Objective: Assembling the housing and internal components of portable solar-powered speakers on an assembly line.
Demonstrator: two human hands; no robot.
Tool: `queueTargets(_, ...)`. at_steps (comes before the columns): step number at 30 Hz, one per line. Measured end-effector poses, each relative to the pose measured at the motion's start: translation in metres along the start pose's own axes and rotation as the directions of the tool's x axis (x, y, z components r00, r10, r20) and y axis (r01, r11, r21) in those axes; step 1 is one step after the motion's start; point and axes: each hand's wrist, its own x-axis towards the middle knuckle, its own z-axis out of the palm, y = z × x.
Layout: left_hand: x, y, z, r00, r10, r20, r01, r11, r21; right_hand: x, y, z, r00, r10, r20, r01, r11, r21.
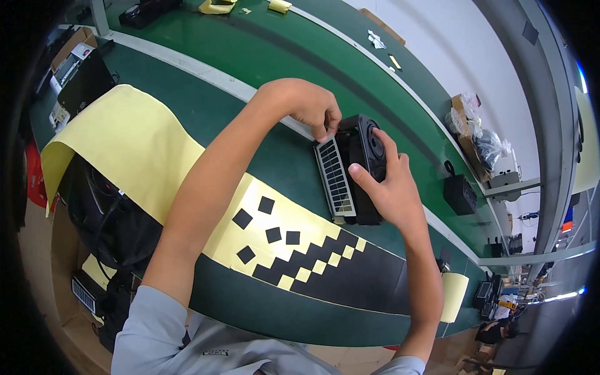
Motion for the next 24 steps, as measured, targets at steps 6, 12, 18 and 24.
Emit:
queueTargets(6, 0.013, -0.006, 0.009, 1.0, 0.021, -0.009, -0.021, 0.999, -0.045, -0.001, -0.005, 0.0, 1.0, 0.012, -0.028, -0.013, 0.998, -0.054)
queueTargets(12, 0.014, -0.011, 0.01, 0.996, 0.085, -0.042, -0.086, 0.996, -0.032, -0.002, -0.005, 0.002, 1.0, 0.007, -0.016, -0.008, 0.997, -0.082)
queueTargets(18, 0.011, -0.006, 0.009, 0.99, 0.11, -0.089, -0.112, 0.994, -0.013, -0.003, -0.007, 0.003, 0.999, 0.014, -0.037, -0.017, 0.996, -0.082)
queueTargets(24, 0.021, -0.018, 0.015, 0.987, 0.142, -0.07, -0.149, 0.983, -0.105, -0.002, -0.012, 0.002, 1.0, 0.013, -0.018, -0.015, 0.991, -0.132)
